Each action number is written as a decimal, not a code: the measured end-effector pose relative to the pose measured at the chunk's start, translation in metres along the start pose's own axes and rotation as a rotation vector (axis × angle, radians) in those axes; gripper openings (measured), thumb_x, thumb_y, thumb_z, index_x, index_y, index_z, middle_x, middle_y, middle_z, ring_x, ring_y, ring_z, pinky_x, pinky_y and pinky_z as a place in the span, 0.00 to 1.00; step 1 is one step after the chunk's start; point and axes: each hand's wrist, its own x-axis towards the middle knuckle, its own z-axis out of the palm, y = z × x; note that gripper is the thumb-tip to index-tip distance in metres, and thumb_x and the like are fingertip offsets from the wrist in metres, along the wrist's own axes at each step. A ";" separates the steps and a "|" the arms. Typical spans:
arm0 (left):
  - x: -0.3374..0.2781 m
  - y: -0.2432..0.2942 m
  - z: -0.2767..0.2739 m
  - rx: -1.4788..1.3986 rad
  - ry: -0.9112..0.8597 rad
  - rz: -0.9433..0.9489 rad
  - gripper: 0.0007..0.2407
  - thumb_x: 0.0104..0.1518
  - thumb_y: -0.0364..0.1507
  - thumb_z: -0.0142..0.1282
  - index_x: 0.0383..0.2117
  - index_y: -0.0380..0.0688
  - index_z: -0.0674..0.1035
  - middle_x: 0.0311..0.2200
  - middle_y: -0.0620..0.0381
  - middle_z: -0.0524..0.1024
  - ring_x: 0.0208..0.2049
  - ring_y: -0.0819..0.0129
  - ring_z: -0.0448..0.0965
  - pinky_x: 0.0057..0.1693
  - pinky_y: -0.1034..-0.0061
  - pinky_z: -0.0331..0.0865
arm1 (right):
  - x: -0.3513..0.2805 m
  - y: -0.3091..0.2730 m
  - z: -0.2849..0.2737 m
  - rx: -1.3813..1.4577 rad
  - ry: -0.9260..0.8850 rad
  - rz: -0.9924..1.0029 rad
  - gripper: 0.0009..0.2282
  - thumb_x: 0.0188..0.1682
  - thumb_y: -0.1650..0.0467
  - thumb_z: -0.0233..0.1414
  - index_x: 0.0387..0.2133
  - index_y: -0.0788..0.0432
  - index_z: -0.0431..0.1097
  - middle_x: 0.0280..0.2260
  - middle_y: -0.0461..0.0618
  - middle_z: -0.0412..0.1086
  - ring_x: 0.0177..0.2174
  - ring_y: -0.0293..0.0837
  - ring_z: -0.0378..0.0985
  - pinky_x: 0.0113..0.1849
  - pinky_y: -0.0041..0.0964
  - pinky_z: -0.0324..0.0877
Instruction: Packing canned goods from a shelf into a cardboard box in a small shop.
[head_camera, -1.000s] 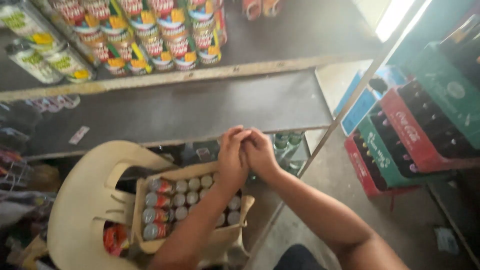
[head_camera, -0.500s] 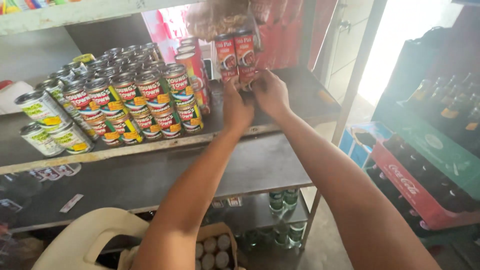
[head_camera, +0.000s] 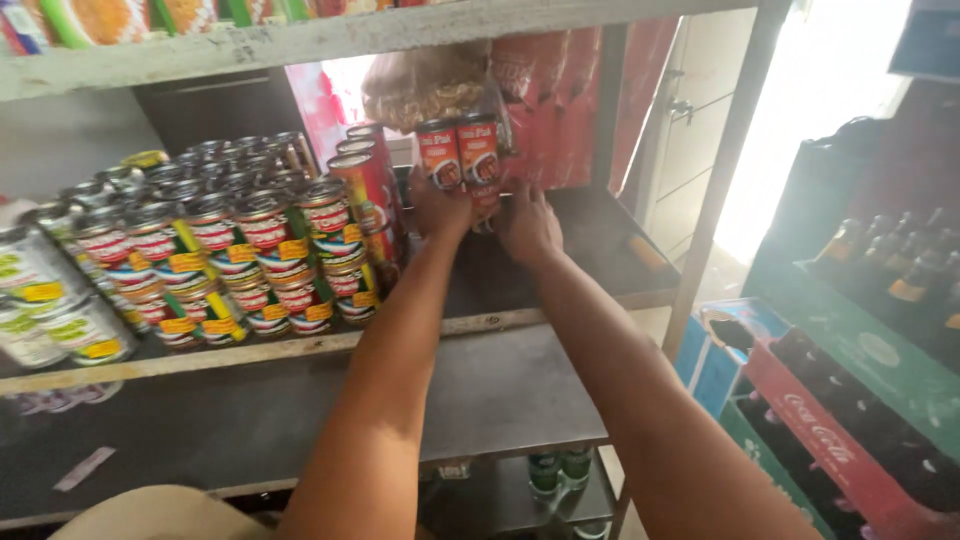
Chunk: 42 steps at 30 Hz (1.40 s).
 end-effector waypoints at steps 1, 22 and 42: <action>0.008 -0.023 0.019 0.063 0.080 0.087 0.36 0.45 0.32 0.70 0.60 0.30 0.63 0.55 0.36 0.70 0.57 0.42 0.72 0.60 0.59 0.66 | 0.001 0.009 0.007 0.001 -0.012 -0.015 0.28 0.47 0.62 0.55 0.59 0.59 0.58 0.55 0.68 0.64 0.52 0.69 0.68 0.50 0.59 0.66; -0.083 0.063 -0.092 0.077 -0.368 -0.232 0.25 0.60 0.37 0.53 0.58 0.40 0.59 0.45 0.37 0.77 0.43 0.40 0.80 0.48 0.52 0.71 | -0.018 -0.021 -0.035 0.148 0.164 -0.223 0.22 0.52 0.64 0.53 0.57 0.60 0.62 0.49 0.65 0.66 0.51 0.67 0.67 0.51 0.57 0.66; -0.137 0.153 -0.225 -0.104 -0.403 0.332 0.36 0.61 0.31 0.62 0.71 0.43 0.50 0.67 0.36 0.62 0.50 0.47 0.82 0.50 0.63 0.80 | -0.104 -0.106 -0.145 0.723 -0.069 -0.111 0.19 0.59 0.70 0.60 0.59 0.66 0.67 0.49 0.49 0.73 0.49 0.40 0.76 0.53 0.38 0.73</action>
